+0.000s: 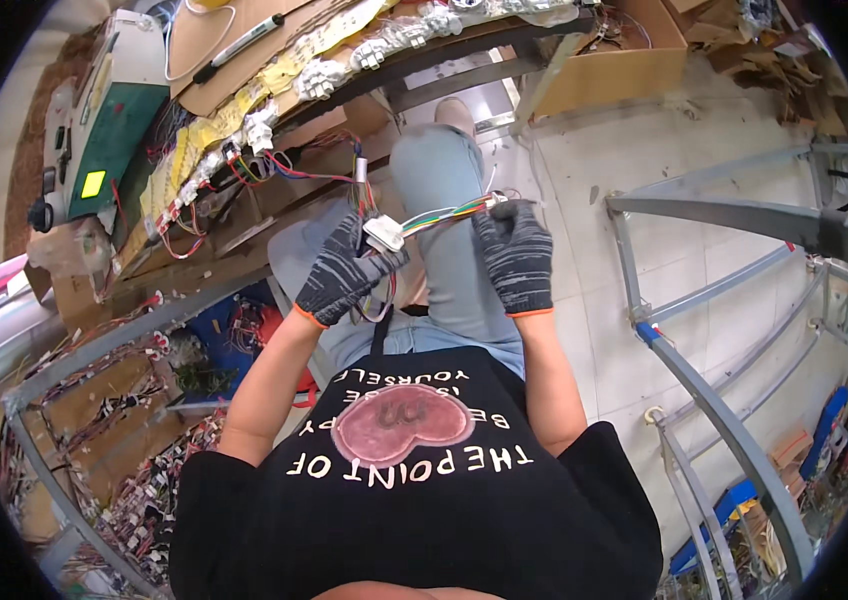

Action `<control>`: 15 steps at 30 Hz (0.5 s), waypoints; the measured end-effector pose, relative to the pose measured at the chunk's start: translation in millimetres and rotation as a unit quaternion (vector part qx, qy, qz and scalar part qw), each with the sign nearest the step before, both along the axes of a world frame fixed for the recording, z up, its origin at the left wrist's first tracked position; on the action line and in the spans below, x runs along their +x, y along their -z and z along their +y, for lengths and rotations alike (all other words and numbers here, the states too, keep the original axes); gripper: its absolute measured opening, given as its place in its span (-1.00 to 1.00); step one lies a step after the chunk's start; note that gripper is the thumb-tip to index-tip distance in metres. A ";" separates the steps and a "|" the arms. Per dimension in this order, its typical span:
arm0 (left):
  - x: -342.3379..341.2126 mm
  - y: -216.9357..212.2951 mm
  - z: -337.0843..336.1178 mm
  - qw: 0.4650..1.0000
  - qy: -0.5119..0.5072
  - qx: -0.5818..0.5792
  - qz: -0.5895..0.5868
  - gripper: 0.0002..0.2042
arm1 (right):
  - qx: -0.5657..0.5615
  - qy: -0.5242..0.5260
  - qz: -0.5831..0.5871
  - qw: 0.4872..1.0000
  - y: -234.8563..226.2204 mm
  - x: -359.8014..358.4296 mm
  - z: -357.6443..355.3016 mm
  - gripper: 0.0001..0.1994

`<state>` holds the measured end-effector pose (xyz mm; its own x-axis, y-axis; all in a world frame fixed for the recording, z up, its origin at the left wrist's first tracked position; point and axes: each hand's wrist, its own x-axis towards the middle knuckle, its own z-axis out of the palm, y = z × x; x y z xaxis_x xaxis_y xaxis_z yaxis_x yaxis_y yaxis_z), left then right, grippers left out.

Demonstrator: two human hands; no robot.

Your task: Connecting wires into terminal blocks on an assembly board to create a wiring harness.

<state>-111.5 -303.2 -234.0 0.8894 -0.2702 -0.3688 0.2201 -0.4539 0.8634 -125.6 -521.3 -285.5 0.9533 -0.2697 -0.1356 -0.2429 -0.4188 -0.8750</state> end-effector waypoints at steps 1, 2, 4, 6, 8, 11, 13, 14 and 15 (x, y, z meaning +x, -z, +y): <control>-3.3 -7.0 -1.5 0.997 -0.044 -0.056 0.013 -0.65 | -0.023 0.013 0.042 0.999 -4.9 3.0 -3.6 -0.65; -5.2 -7.6 -2.5 0.997 -0.045 -0.059 0.013 -0.65 | -0.026 0.013 0.042 0.999 -4.7 6.1 -5.4 -0.65; -7.3 -8.3 -5.3 0.995 -0.075 -0.036 -0.051 -0.66 | -0.064 0.035 0.143 0.987 -4.0 15.7 -9.9 -0.63; -7.4 -9.6 -10.4 0.994 -0.086 -0.060 -0.032 -0.65 | -0.066 0.014 0.139 0.988 -2.7 21.0 -8.8 -0.59; -8.0 -11.3 -13.9 0.989 -0.114 -0.093 0.005 -0.63 | 0.049 -0.004 0.223 0.974 4.2 25.4 -15.3 -0.66; -11.9 -9.4 -13.7 0.981 -0.092 -0.171 -0.008 -0.61 | 0.076 -0.002 0.033 0.997 9.0 21.6 -21.8 -0.75; -20.1 -12.1 -13.4 0.965 -0.099 -0.243 0.015 -0.63 | 0.203 -0.019 -0.041 0.978 -31.2 34.1 -12.0 -0.67; -22.6 -19.4 -13.9 0.964 -0.101 -0.247 0.011 -0.63 | 0.352 -0.004 -0.078 0.933 -41.3 40.5 -5.3 -0.65; -21.3 -27.7 -15.0 0.946 -0.149 -0.281 0.071 -0.64 | 0.348 -0.011 -0.082 0.934 -49.2 50.4 -2.0 -0.65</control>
<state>-132.9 -318.2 -206.3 0.9095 -0.2039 -0.3623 0.3970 0.1673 0.9024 -75.2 -523.3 -236.2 0.9809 -0.1503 -0.1235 -0.0808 0.2628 -0.9615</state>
